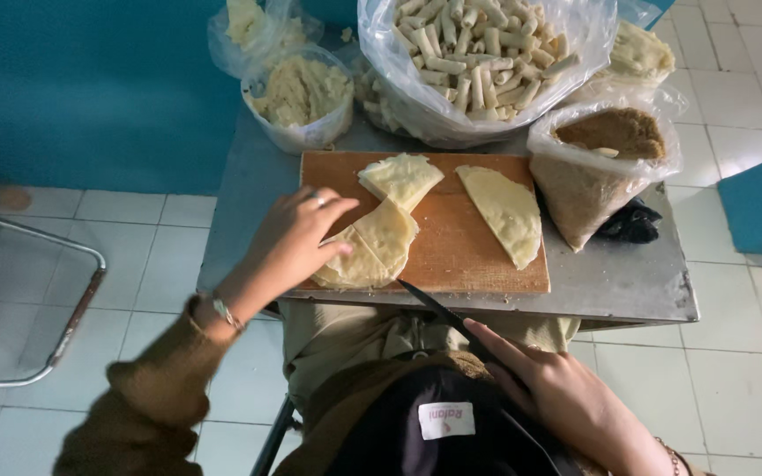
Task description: The person spoons filling onto triangular dough wrappers on a wooden board and folds the wrappers over the filling by hand, pressing the edges to seal them. They then take a large dough sheet, cut it into triangular pieces with a knife, and continue folding and sealing the filled pieces.
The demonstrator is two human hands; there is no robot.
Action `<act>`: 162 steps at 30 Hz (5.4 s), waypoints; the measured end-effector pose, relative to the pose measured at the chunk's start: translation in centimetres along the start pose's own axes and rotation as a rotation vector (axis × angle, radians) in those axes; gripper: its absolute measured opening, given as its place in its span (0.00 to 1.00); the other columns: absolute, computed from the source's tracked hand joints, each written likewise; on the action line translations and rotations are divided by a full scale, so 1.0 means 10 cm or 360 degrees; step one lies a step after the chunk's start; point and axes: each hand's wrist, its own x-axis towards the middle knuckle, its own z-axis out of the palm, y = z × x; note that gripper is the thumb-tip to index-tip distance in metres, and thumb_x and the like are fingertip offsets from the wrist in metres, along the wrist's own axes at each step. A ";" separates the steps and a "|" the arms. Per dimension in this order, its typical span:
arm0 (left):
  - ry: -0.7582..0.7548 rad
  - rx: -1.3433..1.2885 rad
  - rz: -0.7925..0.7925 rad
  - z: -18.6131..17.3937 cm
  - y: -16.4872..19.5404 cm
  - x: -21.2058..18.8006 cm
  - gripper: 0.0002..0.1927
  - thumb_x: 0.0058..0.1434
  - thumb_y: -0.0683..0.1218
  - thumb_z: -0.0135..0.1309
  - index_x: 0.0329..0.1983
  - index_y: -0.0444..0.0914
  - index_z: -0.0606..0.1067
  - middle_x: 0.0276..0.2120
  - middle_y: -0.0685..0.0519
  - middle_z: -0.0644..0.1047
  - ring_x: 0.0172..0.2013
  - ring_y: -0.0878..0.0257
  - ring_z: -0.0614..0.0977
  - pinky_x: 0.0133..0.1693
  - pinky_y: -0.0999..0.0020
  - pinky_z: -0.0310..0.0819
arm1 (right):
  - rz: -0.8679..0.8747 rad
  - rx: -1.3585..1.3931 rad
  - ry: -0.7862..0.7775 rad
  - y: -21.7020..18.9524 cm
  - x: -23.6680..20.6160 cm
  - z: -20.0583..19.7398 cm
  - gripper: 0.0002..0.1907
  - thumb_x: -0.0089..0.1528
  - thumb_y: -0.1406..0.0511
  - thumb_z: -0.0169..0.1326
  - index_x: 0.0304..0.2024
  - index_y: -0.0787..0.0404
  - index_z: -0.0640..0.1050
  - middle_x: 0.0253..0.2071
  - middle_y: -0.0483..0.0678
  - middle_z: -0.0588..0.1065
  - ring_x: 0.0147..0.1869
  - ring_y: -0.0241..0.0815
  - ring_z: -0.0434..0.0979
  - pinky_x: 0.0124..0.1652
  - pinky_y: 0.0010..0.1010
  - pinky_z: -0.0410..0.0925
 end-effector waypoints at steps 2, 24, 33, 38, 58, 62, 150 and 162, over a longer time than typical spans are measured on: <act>0.0104 0.0175 -0.0148 0.09 0.11 -0.17 0.34 0.51 0.58 0.67 0.56 0.34 0.76 0.48 0.45 0.77 0.49 0.53 0.75 0.50 0.54 0.68 | 0.0332 -0.0177 -0.0417 -0.03 0.01 -0.10 0.33 0.66 0.57 0.53 0.73 0.39 0.63 0.37 0.53 0.84 0.35 0.53 0.86 0.40 0.40 0.77; 0.0187 -0.1395 -0.0279 -0.58 0.41 -0.39 0.16 0.63 0.37 0.55 0.53 0.37 0.69 0.41 0.55 0.79 0.42 0.67 0.84 0.42 0.73 0.80 | 0.0192 0.0540 0.0307 -0.04 0.83 -0.03 0.31 0.63 0.65 0.53 0.69 0.52 0.68 0.24 0.51 0.81 0.21 0.40 0.82 0.27 0.33 0.73; 0.0687 -0.1151 -0.0507 0.62 0.41 0.23 0.12 0.58 0.38 0.63 0.37 0.35 0.70 0.30 0.52 0.74 0.34 0.66 0.76 0.36 0.73 0.72 | 0.0366 0.0610 0.0481 0.10 0.61 -0.18 0.30 0.63 0.66 0.53 0.69 0.50 0.70 0.17 0.48 0.75 0.20 0.33 0.74 0.27 0.29 0.71; 0.0565 -0.1168 -0.0576 0.64 0.26 0.22 0.09 0.58 0.41 0.62 0.35 0.36 0.73 0.27 0.57 0.78 0.29 0.71 0.79 0.32 0.75 0.73 | 0.0377 0.0603 0.0470 0.14 0.61 -0.16 0.30 0.63 0.66 0.53 0.69 0.50 0.69 0.17 0.48 0.75 0.21 0.33 0.74 0.28 0.29 0.71; 0.0067 -0.0247 -0.0405 0.57 0.11 0.38 0.25 0.52 0.58 0.66 0.42 0.38 0.73 0.42 0.45 0.74 0.45 0.50 0.76 0.46 0.52 0.68 | 0.0340 0.0629 0.0528 0.14 0.57 -0.20 0.29 0.64 0.67 0.52 0.69 0.52 0.69 0.19 0.46 0.76 0.23 0.30 0.76 0.30 0.27 0.72; -0.0226 -0.0697 -0.0558 0.45 0.08 0.45 0.22 0.54 0.51 0.65 0.44 0.37 0.69 0.37 0.48 0.79 0.39 0.57 0.82 0.42 0.62 0.74 | 0.0338 0.0656 0.0548 0.13 0.58 -0.21 0.29 0.64 0.67 0.52 0.69 0.53 0.69 0.20 0.47 0.76 0.24 0.32 0.74 0.30 0.28 0.72; -0.0476 -0.0919 -0.0195 0.13 -0.21 1.60 0.30 0.43 0.48 0.73 0.49 0.34 0.79 0.37 0.50 0.83 0.36 0.61 0.82 0.39 0.69 0.77 | -0.0185 0.0993 0.0717 0.21 0.98 -0.74 0.29 0.69 0.73 0.44 0.74 0.65 0.63 0.26 0.41 0.70 0.23 0.26 0.66 0.26 0.19 0.63; -0.0596 -0.1685 -0.0311 -0.30 -0.48 0.53 0.19 0.51 0.44 0.69 0.45 0.34 0.81 0.39 0.55 0.83 0.41 0.69 0.81 0.44 0.72 0.77 | -0.0185 0.1086 0.0744 0.32 1.00 -0.66 0.27 0.71 0.71 0.43 0.75 0.66 0.63 0.27 0.43 0.70 0.23 0.27 0.64 0.25 0.19 0.60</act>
